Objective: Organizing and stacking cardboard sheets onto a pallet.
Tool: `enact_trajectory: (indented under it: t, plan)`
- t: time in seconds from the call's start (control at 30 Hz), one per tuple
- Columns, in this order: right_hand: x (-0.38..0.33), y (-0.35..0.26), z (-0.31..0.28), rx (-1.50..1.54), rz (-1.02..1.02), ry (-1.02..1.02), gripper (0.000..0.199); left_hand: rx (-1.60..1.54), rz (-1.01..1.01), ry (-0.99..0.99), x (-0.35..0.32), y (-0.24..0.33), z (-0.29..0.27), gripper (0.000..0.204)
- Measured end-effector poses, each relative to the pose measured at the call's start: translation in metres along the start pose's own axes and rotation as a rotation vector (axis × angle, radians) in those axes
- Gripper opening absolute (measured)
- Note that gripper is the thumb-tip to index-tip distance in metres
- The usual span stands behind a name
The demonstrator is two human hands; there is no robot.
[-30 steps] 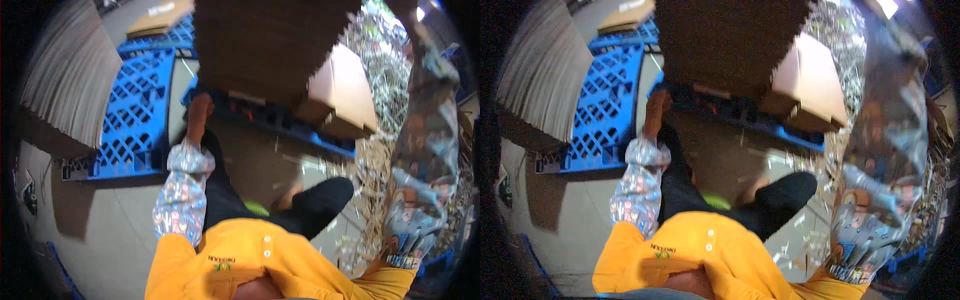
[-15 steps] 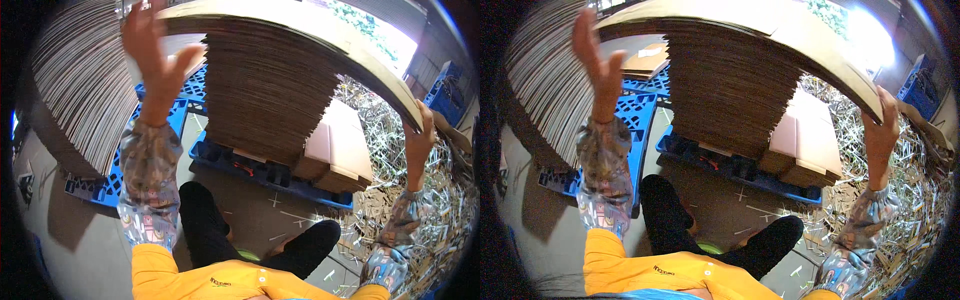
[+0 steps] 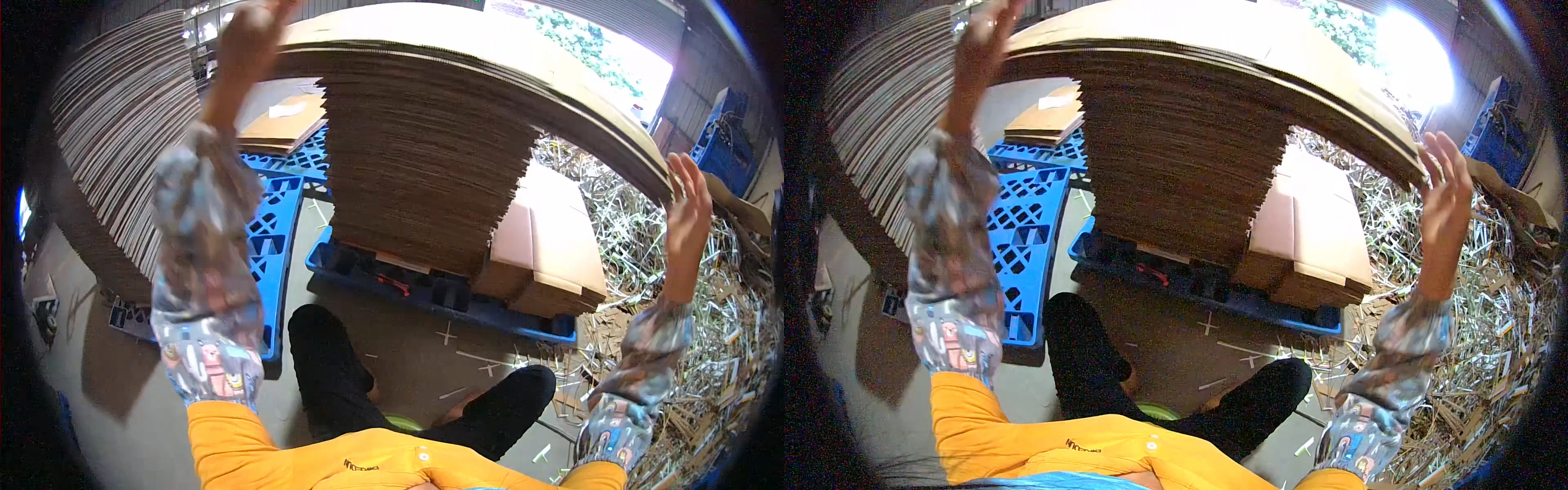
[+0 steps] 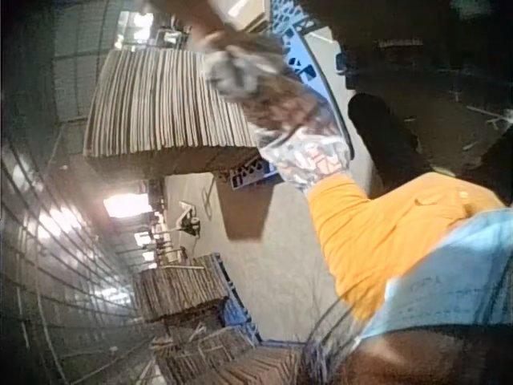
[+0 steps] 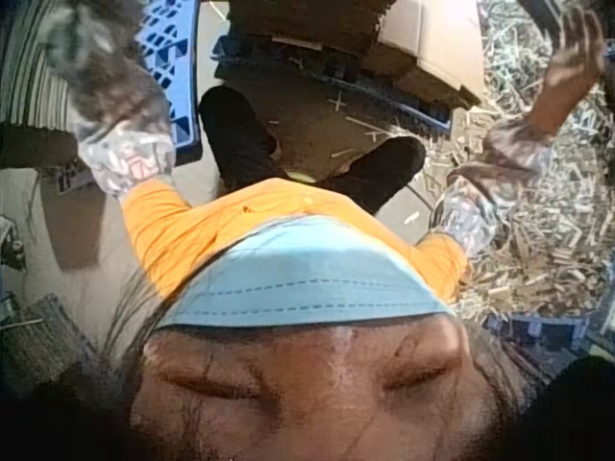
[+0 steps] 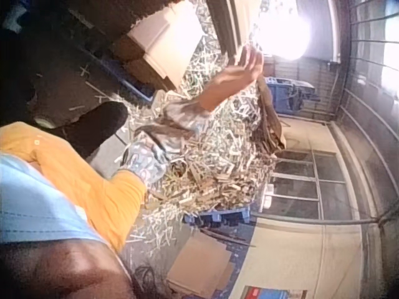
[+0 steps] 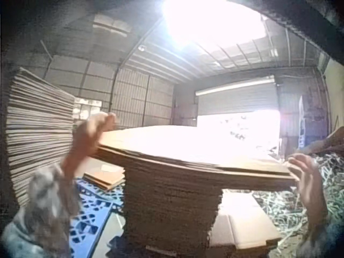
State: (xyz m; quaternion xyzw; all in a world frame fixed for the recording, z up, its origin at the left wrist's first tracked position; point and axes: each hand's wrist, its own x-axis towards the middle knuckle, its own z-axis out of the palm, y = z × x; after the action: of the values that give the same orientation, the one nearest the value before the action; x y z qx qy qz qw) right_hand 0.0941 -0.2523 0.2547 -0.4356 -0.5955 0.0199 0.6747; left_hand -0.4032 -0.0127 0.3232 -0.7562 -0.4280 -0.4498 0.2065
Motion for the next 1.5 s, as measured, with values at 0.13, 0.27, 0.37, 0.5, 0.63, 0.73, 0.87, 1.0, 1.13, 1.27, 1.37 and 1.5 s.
enact_trajectory:
  t: [0.13, 0.27, 0.37, 0.5, 0.63, 0.73, 0.87, 1.0, 1.13, 1.27, 1.37, 1.5]
  plan:
    - [0.031, 0.037, 0.018, 0.334, 0.035, -0.266, 0.049, -0.054, -0.469, -0.358, 0.024, -0.155, -0.070, 0.058]
    - [0.048, 0.072, -0.016, -0.216, -0.009, -0.502, 0.055, -0.764, -0.601, -0.505, -0.005, -0.083, -0.002, 0.060]
    - [0.015, 0.058, 0.015, 0.072, 0.062, -0.309, 0.055, -0.821, -0.611, -0.453, -0.035, -0.081, -0.009, 0.061]
    - [-0.013, 0.025, 0.065, 0.136, 0.437, -0.167, 0.065, -0.952, -0.585, -0.472, -0.099, -0.077, 0.013, 0.060]
    - [-0.032, 0.061, 0.043, 0.261, 0.656, -0.213, 0.049, -1.245, -0.632, -0.704, -0.144, -0.075, 0.037, 0.053]
    - [-0.062, 0.093, 0.025, 0.275, 0.725, -0.211, 0.046, -1.306, -0.767, -0.693, -0.152, -0.072, 0.062, 0.047]
    - [-0.105, 0.096, 0.008, 0.141, 0.596, -0.160, 0.046, -1.353, -0.695, -0.626, -0.148, -0.054, 0.103, 0.042]
    - [-0.115, 0.117, -0.034, 0.050, 0.533, -0.205, 0.040, -1.391, -0.666, -0.597, -0.155, -0.068, 0.138, 0.028]
    - [-0.101, 0.107, -0.082, -0.267, 0.545, -0.192, 0.040, -2.133, -0.984, -0.811, -0.180, -0.104, 0.202, 0.016]
    - [-0.089, 0.080, -0.082, -0.469, 0.429, -0.310, 0.058, -1.710, -1.097, -0.238, -0.263, -0.021, 0.271, 0.044]
    - [-0.079, 0.048, -0.077, -0.702, 0.368, -0.396, 0.060, -1.519, -0.554, 0.168, -0.345, 0.018, 0.299, 0.062]
    - [-0.071, 0.032, -0.101, -0.762, 0.487, -0.529, 0.065, -1.386, -0.707, 0.165, -0.392, 0.082, 0.281, 0.060]
